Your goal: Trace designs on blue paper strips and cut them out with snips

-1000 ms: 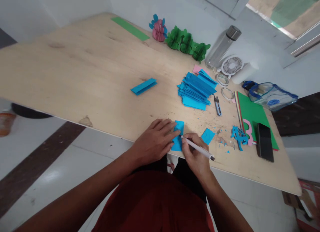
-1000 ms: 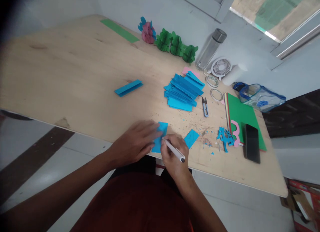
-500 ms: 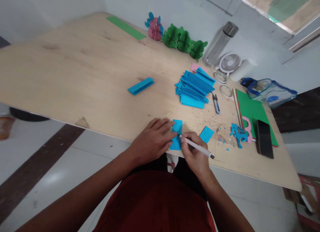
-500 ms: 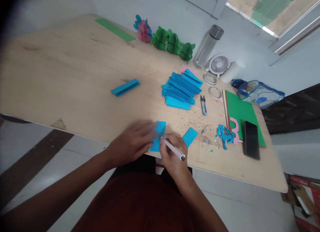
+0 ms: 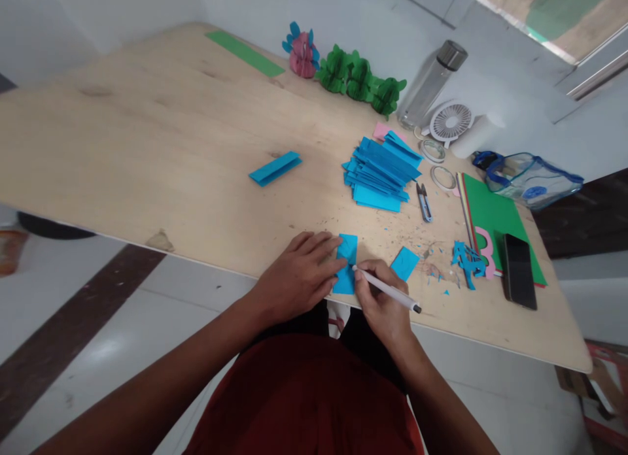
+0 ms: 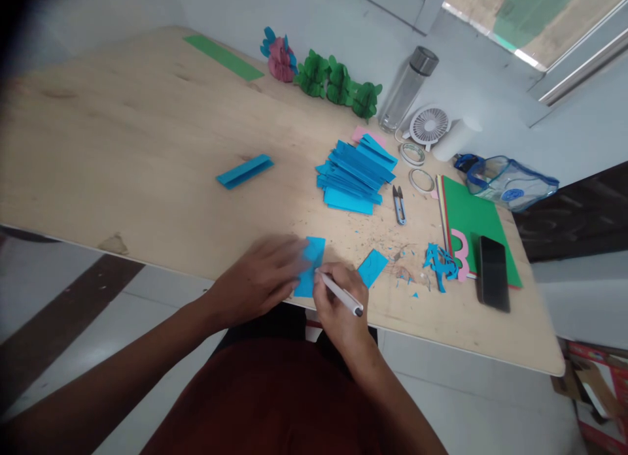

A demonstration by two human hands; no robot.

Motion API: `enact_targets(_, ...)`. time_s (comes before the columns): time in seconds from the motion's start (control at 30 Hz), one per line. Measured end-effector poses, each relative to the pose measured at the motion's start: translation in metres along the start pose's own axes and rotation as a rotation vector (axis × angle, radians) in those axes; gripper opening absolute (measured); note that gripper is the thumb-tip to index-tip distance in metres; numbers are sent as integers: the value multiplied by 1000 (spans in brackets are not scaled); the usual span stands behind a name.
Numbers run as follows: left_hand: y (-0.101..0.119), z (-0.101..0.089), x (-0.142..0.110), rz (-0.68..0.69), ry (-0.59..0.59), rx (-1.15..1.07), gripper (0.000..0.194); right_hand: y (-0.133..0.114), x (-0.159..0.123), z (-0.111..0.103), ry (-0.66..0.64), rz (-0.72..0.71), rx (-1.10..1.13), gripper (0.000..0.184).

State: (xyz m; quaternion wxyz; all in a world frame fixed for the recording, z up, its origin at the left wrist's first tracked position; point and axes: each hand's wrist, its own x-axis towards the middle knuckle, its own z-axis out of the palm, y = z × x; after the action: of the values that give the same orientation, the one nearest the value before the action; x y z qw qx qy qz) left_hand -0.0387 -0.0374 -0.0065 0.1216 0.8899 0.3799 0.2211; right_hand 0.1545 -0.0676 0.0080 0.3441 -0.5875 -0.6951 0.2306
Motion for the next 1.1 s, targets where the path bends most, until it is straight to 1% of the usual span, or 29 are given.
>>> enact_targets(0.2,-1,1,0,6,-6,-1,27,3,-1,3,27,58,86,11)
enact_targets(0.57,-1,2,0,7,14,-8,27,4,0,4,11,50,78,11)
enact_targets(1.1,-2,2,0,21,5,7,27,2,0,4,32,16,35,12)
